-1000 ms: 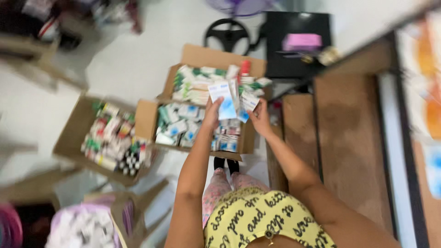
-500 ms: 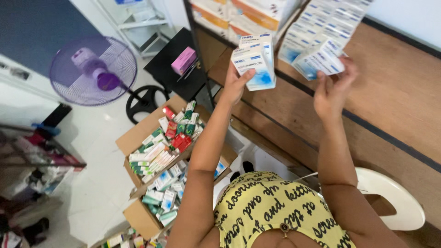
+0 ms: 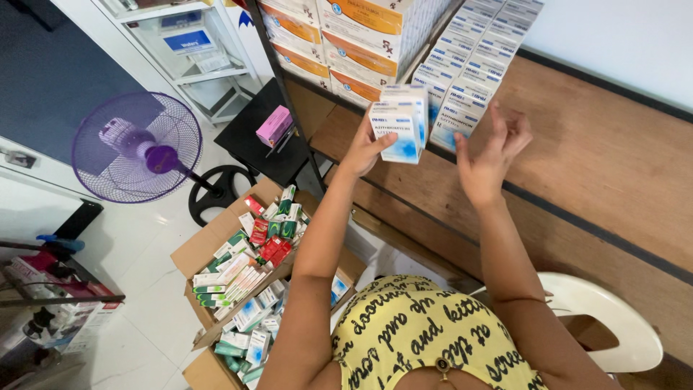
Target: The person repeatedly picks small white and blue medicine boxes from a cardboard box on the floor and places them onto a wooden shelf. The person arranges the boxes in neat rows on the shelf, handling them one at a time or in small groups.
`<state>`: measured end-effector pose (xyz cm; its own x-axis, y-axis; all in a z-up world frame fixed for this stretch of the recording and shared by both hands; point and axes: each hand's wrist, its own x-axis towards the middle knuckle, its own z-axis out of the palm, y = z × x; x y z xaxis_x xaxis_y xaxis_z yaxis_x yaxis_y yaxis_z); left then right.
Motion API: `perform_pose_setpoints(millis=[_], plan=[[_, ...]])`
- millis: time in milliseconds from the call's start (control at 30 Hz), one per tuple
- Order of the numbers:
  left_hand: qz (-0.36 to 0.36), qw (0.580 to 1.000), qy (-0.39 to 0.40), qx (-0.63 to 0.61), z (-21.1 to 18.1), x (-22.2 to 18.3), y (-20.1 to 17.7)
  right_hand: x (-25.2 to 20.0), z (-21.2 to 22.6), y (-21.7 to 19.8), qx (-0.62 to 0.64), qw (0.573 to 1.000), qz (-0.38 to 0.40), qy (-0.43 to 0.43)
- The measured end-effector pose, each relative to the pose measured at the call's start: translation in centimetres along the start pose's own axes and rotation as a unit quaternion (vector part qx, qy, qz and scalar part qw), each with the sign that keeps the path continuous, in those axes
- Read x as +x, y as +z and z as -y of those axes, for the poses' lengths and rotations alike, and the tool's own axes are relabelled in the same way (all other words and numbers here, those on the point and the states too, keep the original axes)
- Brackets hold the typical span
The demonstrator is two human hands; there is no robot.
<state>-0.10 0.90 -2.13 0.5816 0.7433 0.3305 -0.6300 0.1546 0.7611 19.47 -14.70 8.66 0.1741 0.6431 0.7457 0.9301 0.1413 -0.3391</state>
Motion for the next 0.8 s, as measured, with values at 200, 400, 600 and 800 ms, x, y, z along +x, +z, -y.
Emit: perform_pose_setpoints(millis=[200,400,600,800], plan=[[0.142,0.975,-0.071,0.157,0.2,-0.3,0.3,2.1,2.8,-0.9,0.259,0.953,0.150,0.051],[0.112,0.979,0.015,0.171,-1.7,-0.3,2.2,0.7,0.8,-2.5,0.270,0.951,0.097,0.112],[-0.028,0.928,0.172,0.328,-3.0,2.0,2.4,-0.3,-2.9,-6.5,0.271,0.954,-0.005,0.130],[-0.073,0.942,0.149,0.294,0.2,3.2,4.3,-1.1,-3.6,-7.8,0.224,0.959,-0.001,0.174]])
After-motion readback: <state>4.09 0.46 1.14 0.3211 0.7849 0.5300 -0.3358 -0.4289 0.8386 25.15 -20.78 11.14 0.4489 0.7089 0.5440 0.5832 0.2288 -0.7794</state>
